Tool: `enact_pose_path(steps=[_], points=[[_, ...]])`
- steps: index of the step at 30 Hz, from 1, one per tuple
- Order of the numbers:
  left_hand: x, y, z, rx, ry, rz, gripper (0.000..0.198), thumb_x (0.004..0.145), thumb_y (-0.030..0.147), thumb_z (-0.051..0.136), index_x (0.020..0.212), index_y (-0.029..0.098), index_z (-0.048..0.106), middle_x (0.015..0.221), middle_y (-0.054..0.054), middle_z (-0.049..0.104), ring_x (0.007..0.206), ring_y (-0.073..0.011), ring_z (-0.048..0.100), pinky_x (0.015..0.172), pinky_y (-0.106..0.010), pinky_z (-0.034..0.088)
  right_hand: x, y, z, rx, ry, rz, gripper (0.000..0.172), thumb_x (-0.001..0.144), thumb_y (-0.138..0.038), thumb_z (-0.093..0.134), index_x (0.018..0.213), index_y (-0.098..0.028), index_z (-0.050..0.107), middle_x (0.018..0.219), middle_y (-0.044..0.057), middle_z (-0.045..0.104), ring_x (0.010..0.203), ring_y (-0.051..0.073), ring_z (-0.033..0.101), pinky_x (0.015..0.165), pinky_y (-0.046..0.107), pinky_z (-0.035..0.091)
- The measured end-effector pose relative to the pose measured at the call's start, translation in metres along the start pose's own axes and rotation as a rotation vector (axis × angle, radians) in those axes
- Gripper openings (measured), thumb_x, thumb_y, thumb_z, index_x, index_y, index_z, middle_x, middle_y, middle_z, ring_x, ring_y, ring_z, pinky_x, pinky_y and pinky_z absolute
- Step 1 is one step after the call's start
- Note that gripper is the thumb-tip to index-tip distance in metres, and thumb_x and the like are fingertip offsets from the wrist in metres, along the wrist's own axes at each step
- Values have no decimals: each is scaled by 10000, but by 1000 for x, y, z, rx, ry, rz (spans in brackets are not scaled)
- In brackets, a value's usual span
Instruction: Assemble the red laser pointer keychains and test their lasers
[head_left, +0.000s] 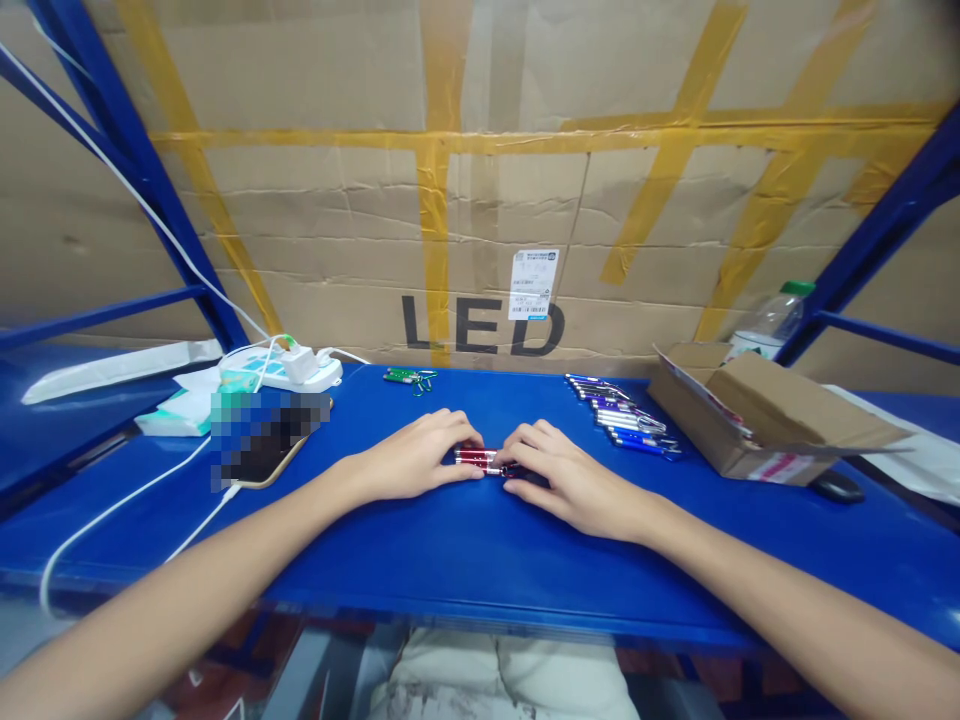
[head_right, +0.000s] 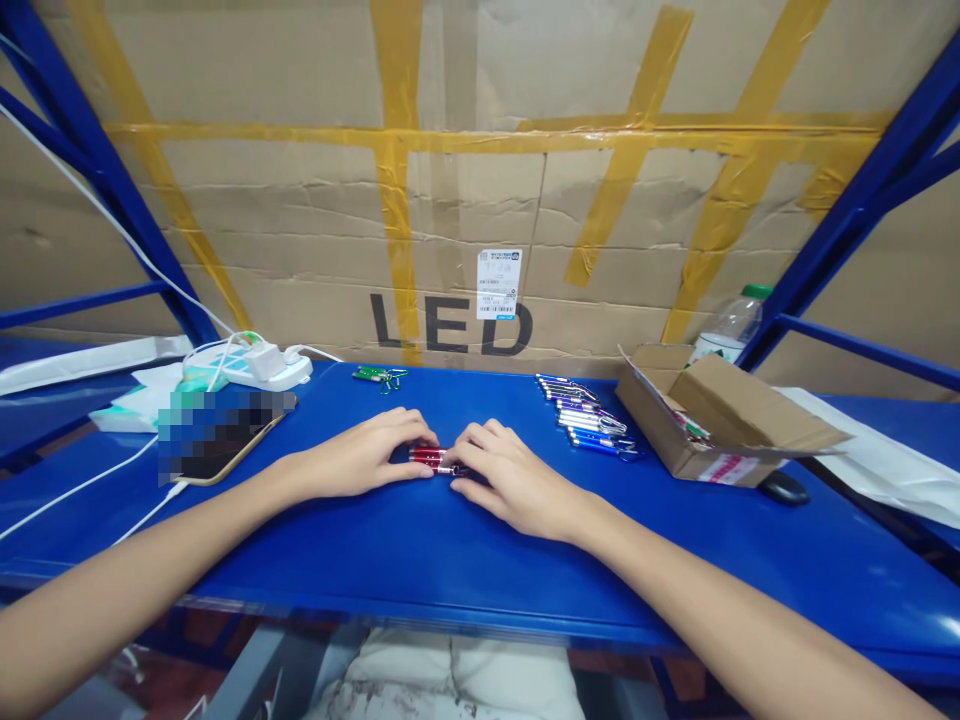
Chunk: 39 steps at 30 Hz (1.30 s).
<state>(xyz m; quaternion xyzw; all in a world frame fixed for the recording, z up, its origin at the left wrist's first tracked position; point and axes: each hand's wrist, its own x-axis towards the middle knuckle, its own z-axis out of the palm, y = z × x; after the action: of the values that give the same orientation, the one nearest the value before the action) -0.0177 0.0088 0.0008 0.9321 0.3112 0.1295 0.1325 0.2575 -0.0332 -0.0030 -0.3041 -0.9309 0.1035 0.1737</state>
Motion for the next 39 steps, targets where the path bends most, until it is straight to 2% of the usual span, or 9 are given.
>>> enact_pose_path(steps=[10, 21, 28, 39], points=[[0, 1, -1, -16, 4, 0, 335, 1035, 494, 684, 1237, 227, 672, 1188, -68, 676, 1111, -275, 609, 998, -386, 455, 1, 2, 7, 14, 22, 43, 128, 1128, -326, 555, 1149, -241, 649, 1155, 71, 658, 1072, 264, 546, 966, 430, 441], [0, 2, -1, -28, 8, -26, 311, 1033, 466, 696, 1226, 223, 667, 1189, -60, 666, 1116, -266, 604, 991, -381, 451, 4, 5, 9, -39, 29, 116, 143, 1127, -337, 566, 1066, -224, 628, 1097, 61, 674, 1018, 256, 546, 909, 424, 425], [0, -1, 1, 10, 16, -49, 339, 1039, 482, 683, 1264, 230, 669, 1211, -62, 672, 1115, -270, 608, 998, -395, 453, 2, 9, 10, -57, 40, 144, 158, 1136, -342, 541, 1064, -235, 632, 1093, 64, 680, 1006, 260, 550, 900, 422, 431], [0, -2, 1, 16, 23, -43, 338, 1051, 495, 658, 1271, 239, 677, 1221, -69, 678, 1120, -273, 613, 1003, -403, 468, 1, 10, 10, -95, 18, 146, 193, 1142, -342, 505, 1192, -251, 669, 1101, 80, 656, 1010, 275, 530, 898, 433, 436]])
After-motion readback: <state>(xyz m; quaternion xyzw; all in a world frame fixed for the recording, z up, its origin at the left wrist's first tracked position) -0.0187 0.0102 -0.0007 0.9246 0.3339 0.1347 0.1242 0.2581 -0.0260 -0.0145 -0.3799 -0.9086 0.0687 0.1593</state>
